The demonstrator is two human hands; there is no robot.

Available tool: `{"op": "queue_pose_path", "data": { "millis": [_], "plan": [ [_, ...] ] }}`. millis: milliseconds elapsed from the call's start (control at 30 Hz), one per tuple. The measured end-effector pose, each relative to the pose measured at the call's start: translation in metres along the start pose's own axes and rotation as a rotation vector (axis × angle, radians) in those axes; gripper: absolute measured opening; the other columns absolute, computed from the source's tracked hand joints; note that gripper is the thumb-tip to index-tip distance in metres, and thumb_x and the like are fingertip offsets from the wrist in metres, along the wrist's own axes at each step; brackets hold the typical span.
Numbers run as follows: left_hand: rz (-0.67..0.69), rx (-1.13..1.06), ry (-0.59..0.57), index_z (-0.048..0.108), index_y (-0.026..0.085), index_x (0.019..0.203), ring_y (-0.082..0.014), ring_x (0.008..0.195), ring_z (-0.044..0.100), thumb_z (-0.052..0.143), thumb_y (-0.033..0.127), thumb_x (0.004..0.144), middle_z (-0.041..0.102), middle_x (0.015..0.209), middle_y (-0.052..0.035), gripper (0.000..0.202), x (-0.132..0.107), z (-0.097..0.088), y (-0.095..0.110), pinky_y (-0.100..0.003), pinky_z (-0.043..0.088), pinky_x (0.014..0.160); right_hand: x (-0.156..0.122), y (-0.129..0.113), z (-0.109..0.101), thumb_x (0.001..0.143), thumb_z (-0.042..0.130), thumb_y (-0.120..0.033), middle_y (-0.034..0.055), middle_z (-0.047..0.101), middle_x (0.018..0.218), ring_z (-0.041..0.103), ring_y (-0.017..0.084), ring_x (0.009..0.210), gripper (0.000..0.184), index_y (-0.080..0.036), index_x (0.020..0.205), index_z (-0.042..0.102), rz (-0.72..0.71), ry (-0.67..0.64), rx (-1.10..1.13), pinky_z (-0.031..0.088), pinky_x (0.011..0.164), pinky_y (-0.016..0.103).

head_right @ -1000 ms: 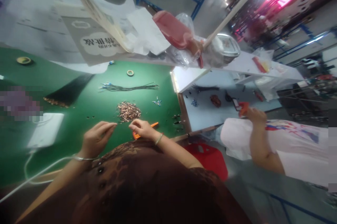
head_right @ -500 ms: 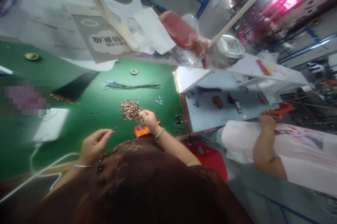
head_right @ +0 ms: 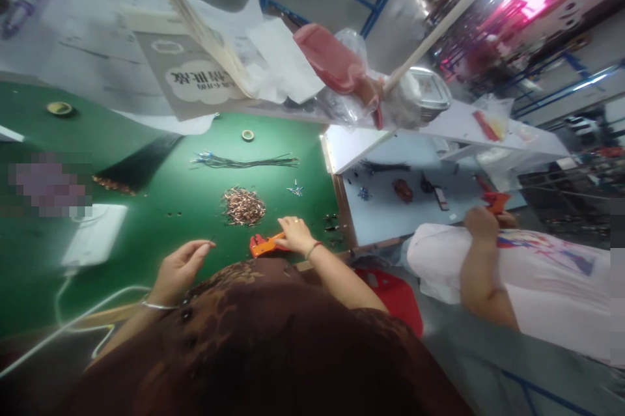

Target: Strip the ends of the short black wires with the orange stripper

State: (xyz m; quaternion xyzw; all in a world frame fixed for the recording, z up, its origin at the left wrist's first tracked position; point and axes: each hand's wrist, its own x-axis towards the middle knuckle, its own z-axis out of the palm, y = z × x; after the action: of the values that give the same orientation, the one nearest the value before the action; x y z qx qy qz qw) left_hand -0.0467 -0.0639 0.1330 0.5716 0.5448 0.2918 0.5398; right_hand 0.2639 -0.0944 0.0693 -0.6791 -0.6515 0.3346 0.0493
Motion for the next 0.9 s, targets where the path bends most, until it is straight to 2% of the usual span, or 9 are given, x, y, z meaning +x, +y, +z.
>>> {"op": "queue_pose_path", "data": {
  "millis": [67, 167, 333, 400, 500, 567, 667, 733, 900],
  "plan": [
    [-0.014, -0.054, -0.021, 0.072, 0.014, 0.088, -0.0100, 0.046, 0.047, 0.061, 0.054, 0.081, 0.059, 0.054, 0.0006, 0.042, 0.003, 0.002, 0.002, -0.020, 0.038, 0.046, -0.017, 0.004, 0.006, 0.067, 0.084, -0.029, 0.0206, 0.049, 0.139, 0.040, 0.034, 0.131, 0.073, -0.014, 0.132, 0.055, -0.026, -0.037, -0.061, 0.025, 0.112, 0.052],
    [-0.020, -0.075, -0.057, 0.071, 0.013, 0.090, -0.0103, 0.043, 0.047, 0.062, 0.053, 0.080, 0.052, 0.046, 0.0032, 0.042, 0.010, 0.006, 0.010, -0.020, 0.038, 0.045, -0.024, 0.004, 0.016, 0.069, 0.078, -0.018, 0.0195, 0.050, 0.136, 0.039, 0.033, 0.131, 0.060, -0.014, 0.125, 0.058, -0.036, -0.066, -0.098, 0.023, 0.113, 0.051],
    [0.054, 0.032, -0.038, 0.073, 0.015, 0.086, -0.0131, 0.057, 0.057, 0.062, 0.054, 0.079, 0.069, 0.068, -0.0042, 0.041, 0.020, 0.008, 0.022, -0.022, 0.044, 0.053, -0.009, -0.004, 0.016, 0.071, 0.064, -0.012, 0.0180, 0.059, 0.113, 0.053, 0.030, 0.113, 0.032, -0.010, 0.103, 0.062, -0.012, -0.084, 0.022, 0.038, 0.101, 0.046],
    [0.068, 0.074, -0.023, 0.073, 0.015, 0.086, -0.0147, 0.063, 0.061, 0.061, 0.055, 0.078, 0.073, 0.078, -0.0070, 0.042, 0.023, 0.007, 0.024, -0.023, 0.045, 0.055, -0.005, -0.012, 0.010, 0.074, 0.057, -0.012, 0.0130, 0.063, 0.105, 0.059, 0.025, 0.100, 0.029, -0.011, 0.103, 0.060, -0.023, -0.116, 0.136, 0.045, 0.092, 0.040],
    [0.073, 0.105, -0.026, 0.074, 0.015, 0.086, -0.0152, 0.064, 0.061, 0.061, 0.056, 0.079, 0.074, 0.078, -0.0072, 0.043, 0.024, 0.004, 0.028, -0.023, 0.045, 0.055, -0.005, -0.029, -0.001, 0.078, 0.049, -0.012, 0.0077, 0.067, 0.097, 0.065, 0.018, 0.087, 0.039, -0.012, 0.116, 0.055, -0.095, -0.211, 0.388, 0.051, 0.081, 0.033],
    [0.092, 0.107, -0.024, 0.074, 0.016, 0.085, -0.0150, 0.063, 0.061, 0.061, 0.056, 0.079, 0.074, 0.078, -0.0064, 0.042, 0.024, 0.003, 0.032, -0.023, 0.045, 0.055, -0.008, -0.044, -0.009, 0.077, 0.051, -0.015, 0.0082, 0.067, 0.097, 0.067, 0.019, 0.086, 0.045, -0.012, 0.122, 0.052, -0.146, -0.322, 0.786, 0.053, 0.082, 0.036],
    [0.139, 0.085, -0.025, 0.074, 0.016, 0.085, -0.0153, 0.065, 0.063, 0.063, 0.054, 0.079, 0.075, 0.080, -0.0062, 0.040, 0.025, 0.002, 0.040, -0.023, 0.049, 0.059, -0.013, -0.066, -0.021, 0.070, 0.065, -0.021, 0.0075, 0.068, 0.092, 0.068, 0.024, 0.086, 0.047, -0.012, 0.115, 0.057, -0.146, -0.517, 1.392, 0.053, 0.087, 0.046],
    [0.182, 0.067, -0.034, 0.074, 0.016, 0.086, -0.0158, 0.068, 0.065, 0.064, 0.052, 0.080, 0.075, 0.082, -0.0066, 0.038, 0.026, 0.002, 0.044, -0.024, 0.051, 0.062, -0.014, -0.077, -0.027, 0.067, 0.073, -0.023, 0.0066, 0.068, 0.088, 0.069, 0.024, 0.084, 0.047, -0.011, 0.111, 0.060, -0.123, -0.601, 1.505, 0.053, 0.087, 0.047],
    [0.304, 0.105, -0.050, 0.074, 0.017, 0.085, -0.0141, 0.067, 0.062, 0.062, 0.048, 0.083, 0.073, 0.080, -0.0049, 0.033, 0.031, -0.002, 0.054, -0.023, 0.049, 0.063, -0.012, -0.085, -0.037, 0.068, 0.080, -0.028, 0.0071, 0.070, 0.087, 0.070, 0.023, 0.083, 0.049, -0.011, 0.110, 0.062, -0.136, -0.664, 1.459, 0.053, 0.086, 0.043]
  ]
}}
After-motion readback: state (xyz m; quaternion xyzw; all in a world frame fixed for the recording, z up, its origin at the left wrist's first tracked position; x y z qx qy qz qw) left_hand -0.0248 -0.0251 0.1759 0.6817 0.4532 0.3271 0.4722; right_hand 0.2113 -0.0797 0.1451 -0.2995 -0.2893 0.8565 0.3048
